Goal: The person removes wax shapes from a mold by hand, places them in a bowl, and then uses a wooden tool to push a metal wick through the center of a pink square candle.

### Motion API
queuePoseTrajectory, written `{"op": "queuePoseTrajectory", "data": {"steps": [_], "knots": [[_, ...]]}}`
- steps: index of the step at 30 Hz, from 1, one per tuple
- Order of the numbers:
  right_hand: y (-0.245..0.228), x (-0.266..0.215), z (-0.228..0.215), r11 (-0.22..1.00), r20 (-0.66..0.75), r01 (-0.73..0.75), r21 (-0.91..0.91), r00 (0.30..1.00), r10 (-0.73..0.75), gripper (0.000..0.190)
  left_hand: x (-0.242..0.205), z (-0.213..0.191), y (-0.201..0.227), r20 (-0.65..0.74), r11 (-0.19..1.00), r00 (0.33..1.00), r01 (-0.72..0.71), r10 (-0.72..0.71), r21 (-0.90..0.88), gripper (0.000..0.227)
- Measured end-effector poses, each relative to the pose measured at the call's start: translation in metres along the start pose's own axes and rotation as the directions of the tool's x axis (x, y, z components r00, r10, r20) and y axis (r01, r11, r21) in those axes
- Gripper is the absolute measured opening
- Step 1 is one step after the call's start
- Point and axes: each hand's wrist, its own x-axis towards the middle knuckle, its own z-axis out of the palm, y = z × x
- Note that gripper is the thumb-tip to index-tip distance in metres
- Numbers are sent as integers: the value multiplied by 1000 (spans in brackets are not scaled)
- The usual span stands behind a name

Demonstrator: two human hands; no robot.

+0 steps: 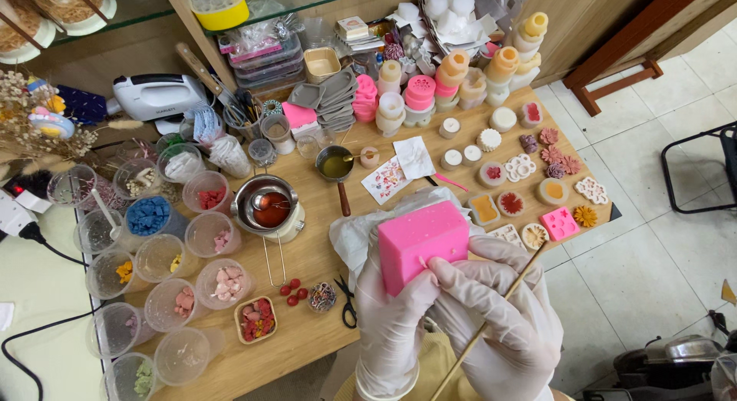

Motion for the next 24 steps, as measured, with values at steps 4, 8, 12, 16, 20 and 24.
{"op": "queuePoseTrajectory", "data": {"steps": [4,8,12,16,20,24], "knots": [[5,3,-9,998,85,63,2,994,-63,43,2,-5,-3,-26,999,999,28,-29,-36,53],[12,8,-15,995,190,98,-15,977,-93,45,8,-11,-7,-5,1000,1000,0,0,31,50],[20,10,-18,993,276,111,-44,957,-94,37,14,-15,-10,-19,994,999,48,-47,97,43],[25,3,-22,938,426,-278,208,889,169,32,19,-24,-20,-73,1000,997,-21,20,-9,42],[35,-9,-17,528,230,-406,746,901,368,47,17,-32,-24,-86,998,994,-60,60,3,39],[50,-21,-20,533,246,-445,719,881,404,25,14,-31,-19,-120,995,992,-27,39,98,41]]}}
